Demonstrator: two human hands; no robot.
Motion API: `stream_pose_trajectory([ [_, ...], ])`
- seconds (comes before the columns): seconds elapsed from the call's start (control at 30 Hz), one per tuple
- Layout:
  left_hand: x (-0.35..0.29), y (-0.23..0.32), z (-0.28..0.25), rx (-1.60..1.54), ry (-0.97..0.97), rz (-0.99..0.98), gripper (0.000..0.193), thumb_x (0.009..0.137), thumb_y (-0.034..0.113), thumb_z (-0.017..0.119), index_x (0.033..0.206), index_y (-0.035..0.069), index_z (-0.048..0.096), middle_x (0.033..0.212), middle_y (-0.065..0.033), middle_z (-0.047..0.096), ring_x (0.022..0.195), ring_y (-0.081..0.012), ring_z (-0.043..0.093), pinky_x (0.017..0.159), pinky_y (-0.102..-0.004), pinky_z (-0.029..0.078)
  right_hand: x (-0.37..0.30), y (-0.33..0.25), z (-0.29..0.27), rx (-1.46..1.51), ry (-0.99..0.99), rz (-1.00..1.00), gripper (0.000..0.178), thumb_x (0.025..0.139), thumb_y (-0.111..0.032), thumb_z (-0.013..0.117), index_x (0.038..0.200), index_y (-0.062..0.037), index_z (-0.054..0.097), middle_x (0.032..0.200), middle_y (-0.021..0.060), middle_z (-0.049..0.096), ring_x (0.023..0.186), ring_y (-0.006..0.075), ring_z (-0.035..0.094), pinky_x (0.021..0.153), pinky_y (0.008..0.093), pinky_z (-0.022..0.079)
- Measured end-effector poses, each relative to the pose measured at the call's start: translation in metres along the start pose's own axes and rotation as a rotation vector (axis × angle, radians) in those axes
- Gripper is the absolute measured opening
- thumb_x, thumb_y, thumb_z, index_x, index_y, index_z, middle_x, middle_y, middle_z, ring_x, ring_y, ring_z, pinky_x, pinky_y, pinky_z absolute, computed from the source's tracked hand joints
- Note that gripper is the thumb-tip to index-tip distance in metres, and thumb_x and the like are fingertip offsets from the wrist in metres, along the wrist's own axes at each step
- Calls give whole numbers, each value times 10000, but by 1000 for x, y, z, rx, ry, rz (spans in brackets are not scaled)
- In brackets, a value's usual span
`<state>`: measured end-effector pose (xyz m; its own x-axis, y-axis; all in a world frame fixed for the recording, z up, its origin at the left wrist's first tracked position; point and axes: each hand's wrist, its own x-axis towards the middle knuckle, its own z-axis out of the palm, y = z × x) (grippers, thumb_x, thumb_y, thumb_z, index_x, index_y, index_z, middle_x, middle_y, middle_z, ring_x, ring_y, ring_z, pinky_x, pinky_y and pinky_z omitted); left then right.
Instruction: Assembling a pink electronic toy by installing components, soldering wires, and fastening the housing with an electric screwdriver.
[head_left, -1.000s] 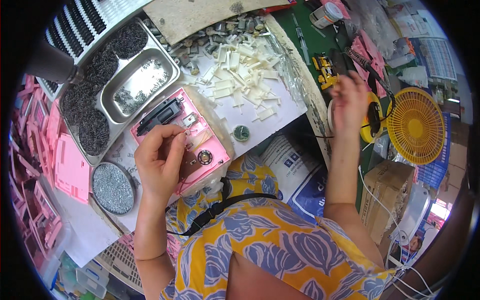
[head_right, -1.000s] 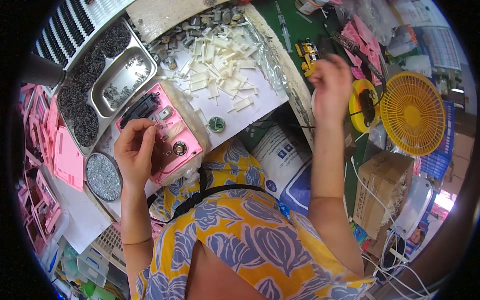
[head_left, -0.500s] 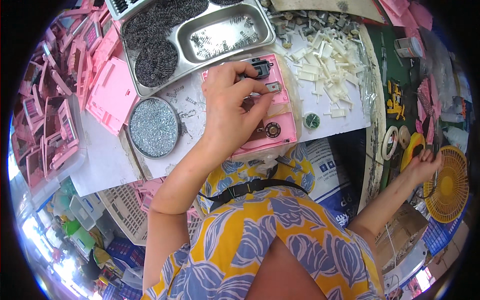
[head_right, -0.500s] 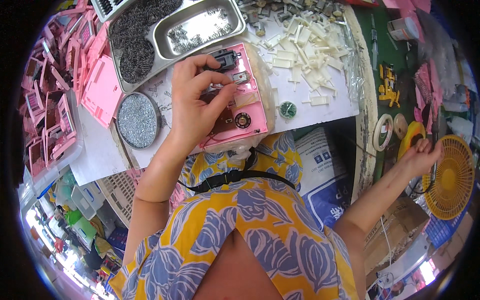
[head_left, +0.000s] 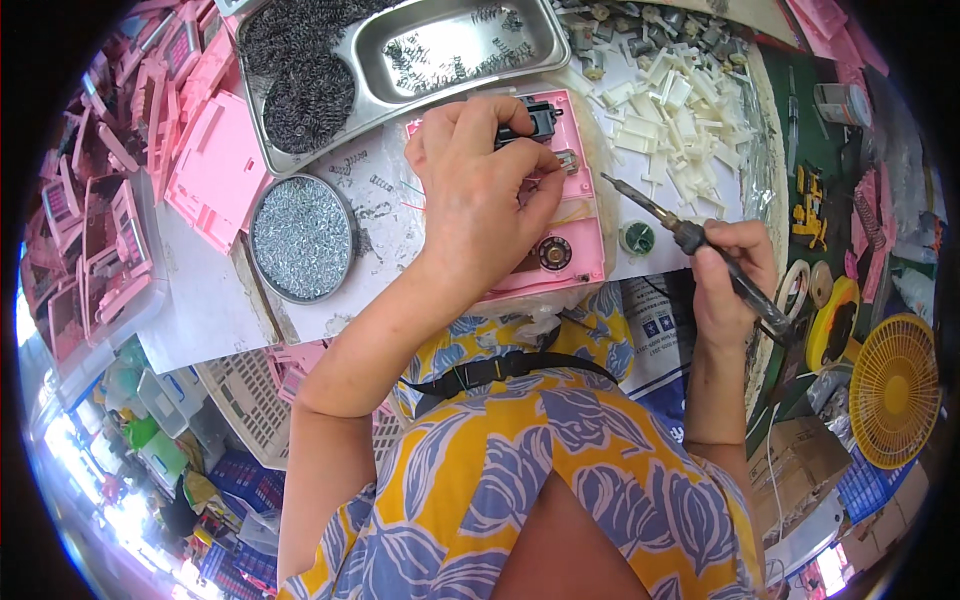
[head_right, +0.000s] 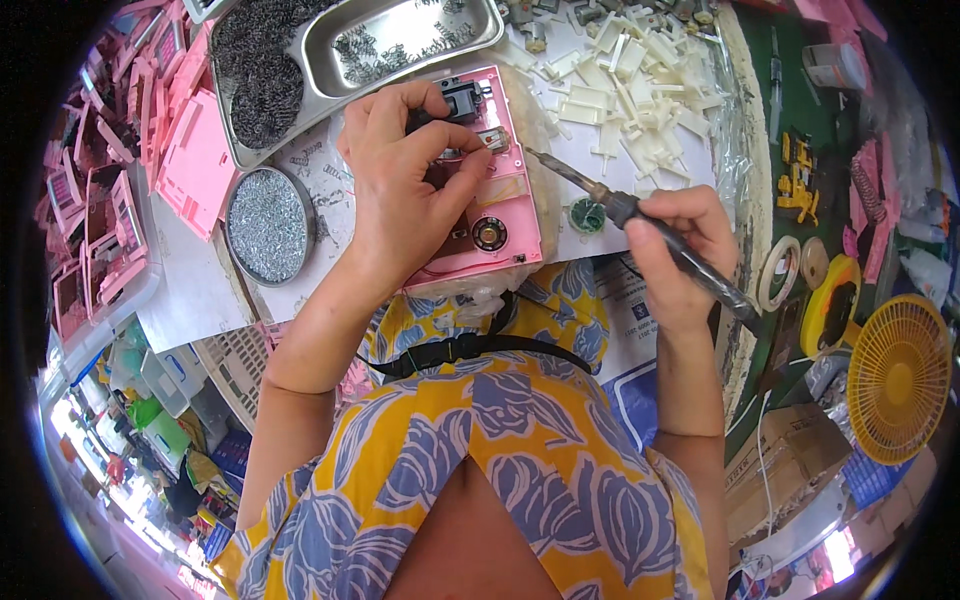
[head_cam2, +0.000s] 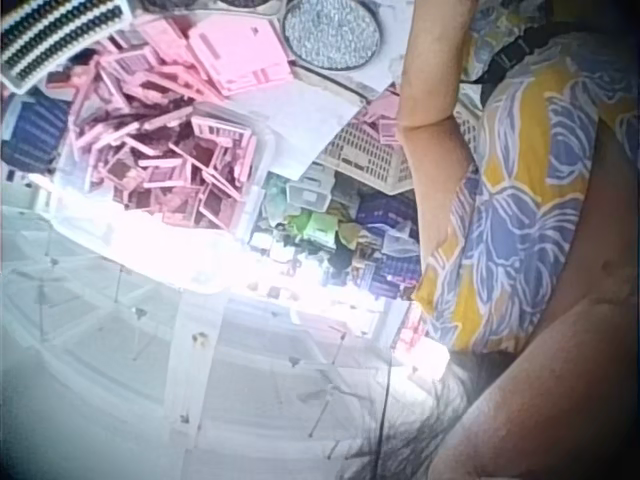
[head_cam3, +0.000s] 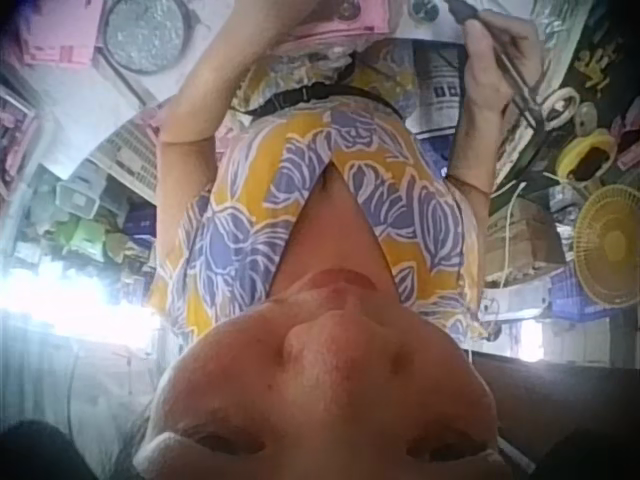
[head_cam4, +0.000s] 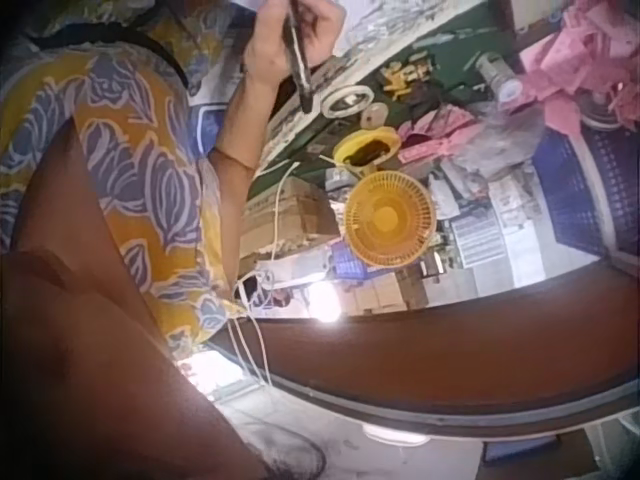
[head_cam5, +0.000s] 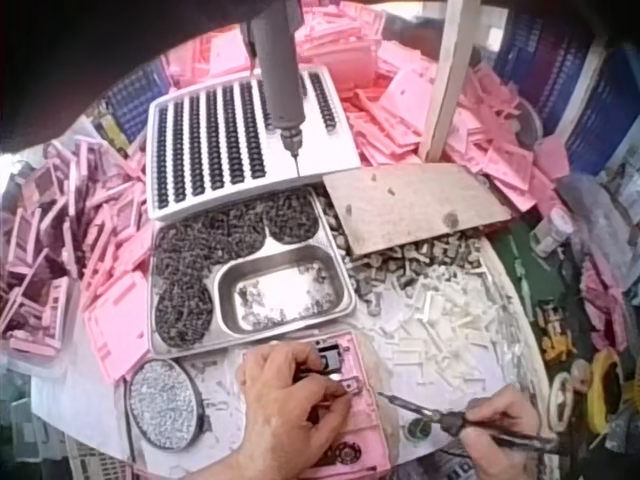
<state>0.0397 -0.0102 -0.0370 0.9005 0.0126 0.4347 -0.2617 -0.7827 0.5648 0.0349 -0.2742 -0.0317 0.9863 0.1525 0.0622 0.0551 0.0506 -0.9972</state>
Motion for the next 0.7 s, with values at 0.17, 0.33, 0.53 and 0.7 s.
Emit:
stream_pose_trajectory([
  [0.17,0,0,0,-1,-4,-10,98,678,136,790,751,128,724,1041,2,588,1021,-280,484,874,-449,320,8,-2,17,-18,-62,-27,208,867,-5,723,1025,11,588,873,40,638,717,41,517,659,186,406],
  [0.33,0,0,-3,1,-20,-9,101,690,142,794,763,129,725,1037,-3,583,1017,-273,484,873,-440,319,10,3,18,-28,-73,-33,211,867,-9,727,1026,11,588,866,37,633,723,45,525,664,185,407],
  [0.53,1,1,-4,16,-45,-8,118,699,160,809,784,132,734,1018,-10,578,1006,-261,486,874,-408,328,9,4,20,-84,-75,-34,228,851,-7,743,1025,0,596,827,30,612,704,59,521,652,193,404],
  [0.7,2,3,-5,32,-42,-3,117,699,161,809,784,130,734,1017,-12,580,1002,-262,486,875,-408,334,12,12,4,-217,-262,-230,256,826,2,761,1028,-15,604,767,28,576,651,78,490,592,223,376],
])
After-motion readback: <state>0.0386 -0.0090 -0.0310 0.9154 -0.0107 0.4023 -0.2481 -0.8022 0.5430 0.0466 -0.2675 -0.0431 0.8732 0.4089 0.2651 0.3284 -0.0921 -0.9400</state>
